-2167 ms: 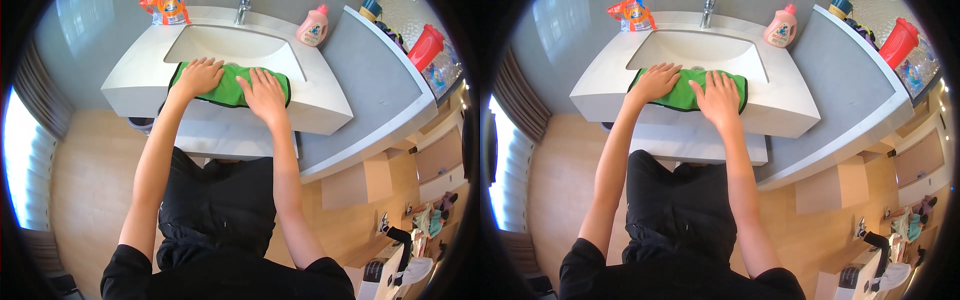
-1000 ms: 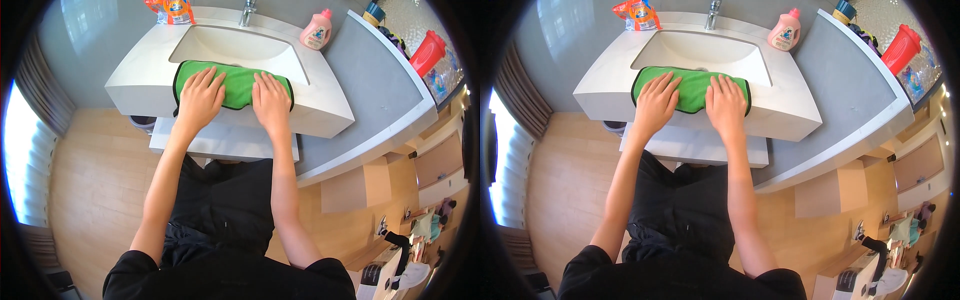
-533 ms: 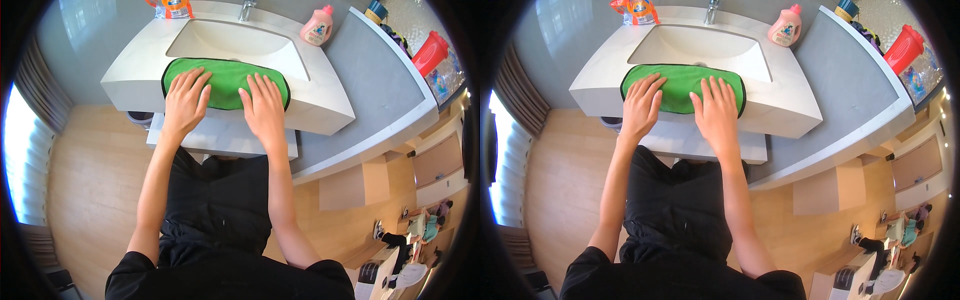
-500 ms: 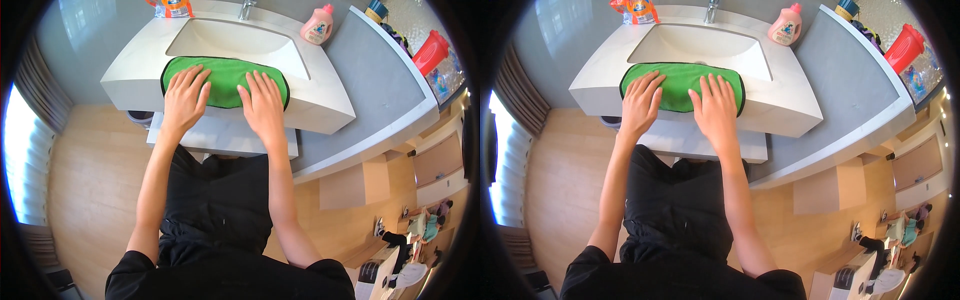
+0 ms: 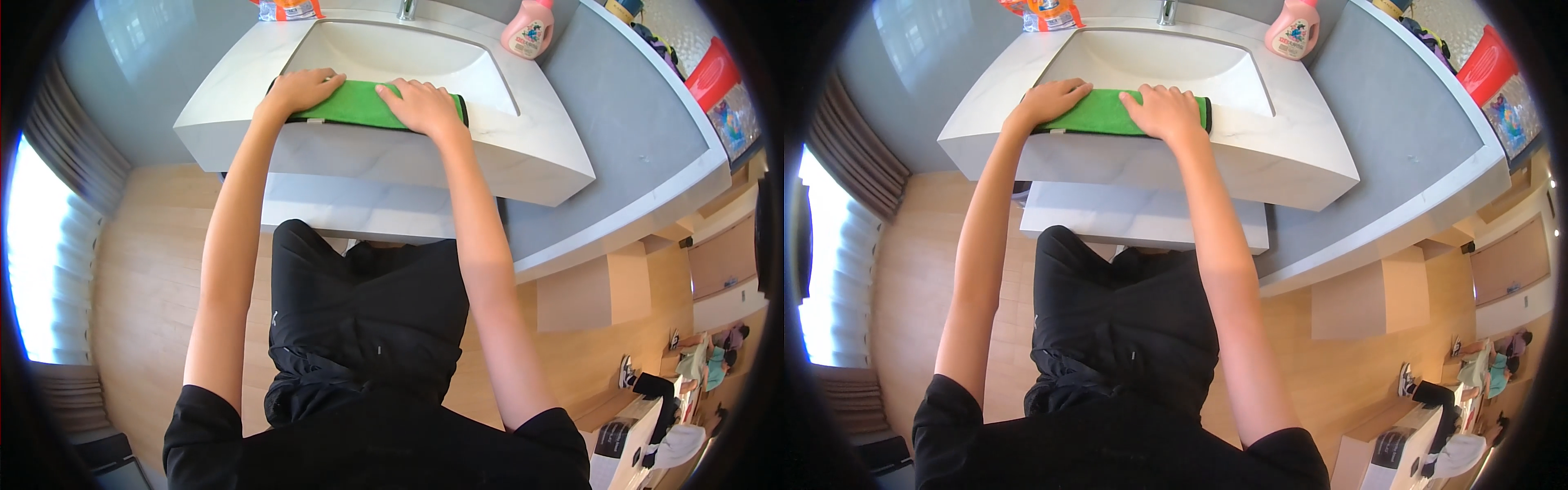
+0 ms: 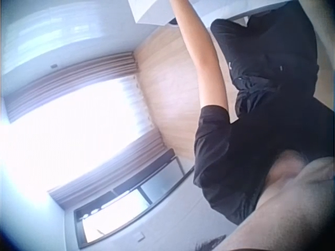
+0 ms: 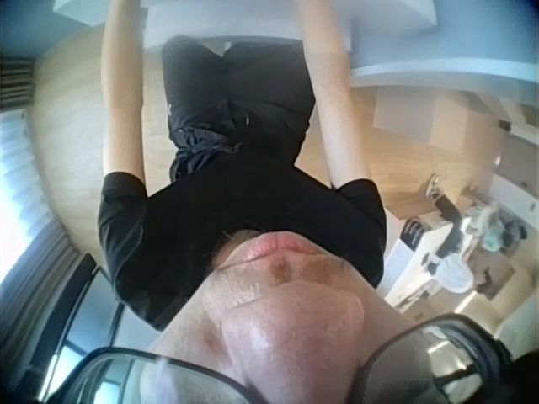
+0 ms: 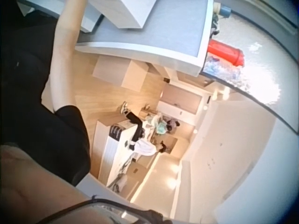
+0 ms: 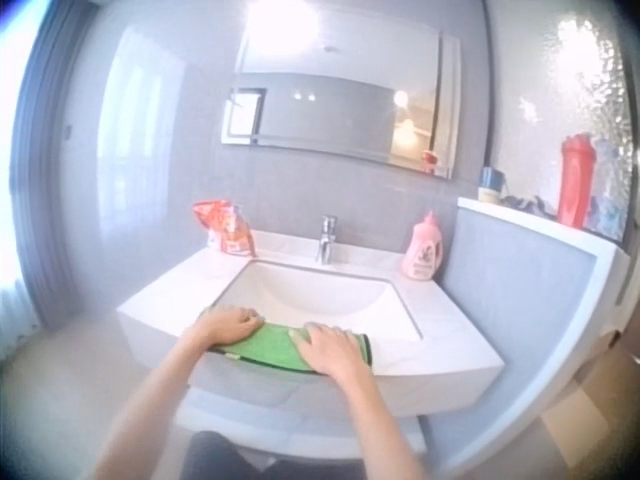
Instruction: The person cleans the edge of a bathroom sink by hand using a green cloth, wiping back and forth along the flat surface.
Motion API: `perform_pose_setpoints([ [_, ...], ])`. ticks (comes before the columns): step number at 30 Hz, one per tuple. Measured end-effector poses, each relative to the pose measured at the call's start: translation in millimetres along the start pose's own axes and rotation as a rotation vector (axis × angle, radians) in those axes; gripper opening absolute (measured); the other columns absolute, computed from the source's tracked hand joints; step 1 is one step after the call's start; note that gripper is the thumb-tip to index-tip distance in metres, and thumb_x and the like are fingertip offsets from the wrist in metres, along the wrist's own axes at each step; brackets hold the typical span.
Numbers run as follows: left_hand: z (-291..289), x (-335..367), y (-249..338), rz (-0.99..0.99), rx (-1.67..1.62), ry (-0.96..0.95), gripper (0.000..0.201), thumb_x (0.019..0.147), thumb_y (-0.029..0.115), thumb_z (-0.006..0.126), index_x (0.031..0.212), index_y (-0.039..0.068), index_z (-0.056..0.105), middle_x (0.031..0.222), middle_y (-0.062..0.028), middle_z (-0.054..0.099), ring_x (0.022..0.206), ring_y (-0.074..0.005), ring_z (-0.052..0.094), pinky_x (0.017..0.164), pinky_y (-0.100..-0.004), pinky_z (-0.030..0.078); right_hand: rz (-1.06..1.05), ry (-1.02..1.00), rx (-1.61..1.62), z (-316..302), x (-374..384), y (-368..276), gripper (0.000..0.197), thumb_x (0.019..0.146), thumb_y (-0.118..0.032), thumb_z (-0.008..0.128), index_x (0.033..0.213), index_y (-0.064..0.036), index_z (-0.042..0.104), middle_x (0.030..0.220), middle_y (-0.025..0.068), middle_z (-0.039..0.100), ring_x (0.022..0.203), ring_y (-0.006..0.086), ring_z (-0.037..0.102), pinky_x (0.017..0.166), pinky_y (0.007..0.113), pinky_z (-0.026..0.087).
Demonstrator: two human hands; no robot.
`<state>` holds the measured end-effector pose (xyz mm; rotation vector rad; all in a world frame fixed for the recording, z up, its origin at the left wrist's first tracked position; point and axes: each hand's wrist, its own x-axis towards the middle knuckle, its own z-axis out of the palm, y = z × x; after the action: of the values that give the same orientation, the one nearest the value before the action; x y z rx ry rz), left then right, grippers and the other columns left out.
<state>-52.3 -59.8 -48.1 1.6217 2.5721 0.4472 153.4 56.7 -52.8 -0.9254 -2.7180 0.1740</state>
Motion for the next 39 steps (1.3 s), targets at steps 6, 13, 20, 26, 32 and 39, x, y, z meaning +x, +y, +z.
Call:
perform_pose_setpoints([
  [6,1.1,20.9,-9.3,-0.040,0.093,0.084,0.051,0.100,0.050,0.039,0.123,0.017,0.070,0.120,-0.0112,0.072,0.114,-0.0328,0.066,0.101,-0.0497,0.046,0.078,-0.101,0.029,-7.1,28.8,7.1,0.062,0.101,-0.059,0.035,0.104,-0.0118,0.076,0.115,0.0151,0.073,0.111,0.0343,0.067,0.096,0.048,0.050],
  [13,3.5,1.0,-2.7,-0.004,0.105,0.111,0.050,0.103,0.048,0.036,0.117,0.015,0.072,0.112,-0.0140,0.073,0.108,-0.0351,0.067,0.101,-0.0486,0.046,0.070,-0.028,0.053,-7.3,15.7,6.1,0.057,0.101,-0.055,0.037,0.106,-0.0130,0.076,0.111,0.0157,0.074,0.107,0.0351,0.068,0.096,0.047,0.051],
  [20,19.3,-37.9,1.8,0.140,0.194,0.378,0.034,0.102,0.037,0.046,0.119,0.015,0.066,0.113,-0.0077,0.069,0.113,-0.0288,0.062,0.102,-0.0435,0.046,-0.012,0.076,0.076,-6.1,-6.8,3.1,0.047,0.102,-0.046,0.041,0.111,-0.0124,0.073,0.106,0.0151,0.074,0.100,0.0359,0.069,0.095,0.047,0.050],
  [26,24.3,-51.4,6.1,0.195,0.119,0.574,0.032,0.101,0.033,0.050,0.120,0.013,0.067,0.116,-0.0078,0.070,0.115,-0.0289,0.062,0.103,-0.0420,0.045,-0.127,0.411,0.044,16.0,-22.6,6.0,0.040,0.101,-0.038,0.048,0.115,-0.0077,0.072,0.118,0.0133,0.071,0.112,0.0318,0.065,0.102,0.044,0.047],
  [32,37.0,-79.7,8.4,0.261,0.117,0.679,0.038,0.102,0.030,0.052,0.132,0.010,0.064,0.134,-0.0115,0.065,0.128,-0.0302,0.057,0.111,-0.0432,0.040,-0.146,0.623,-0.050,29.8,-58.3,-6.2,0.041,0.100,-0.033,0.053,0.127,-0.0053,0.068,0.130,0.0165,0.067,0.124,0.0344,0.060,0.109,0.046,0.042],
  [39,31.9,-129.2,23.1,0.323,0.108,0.623,0.047,0.103,0.035,0.054,0.140,0.007,0.057,0.145,-0.0162,0.055,0.137,-0.0349,0.048,0.115,-0.0455,0.035,-0.134,0.649,-0.027,23.5,-114.0,-20.2,0.045,0.101,-0.037,0.057,0.133,-0.0047,0.064,0.138,0.0188,0.060,0.132,0.0373,0.052,0.114,0.049,0.036],
])
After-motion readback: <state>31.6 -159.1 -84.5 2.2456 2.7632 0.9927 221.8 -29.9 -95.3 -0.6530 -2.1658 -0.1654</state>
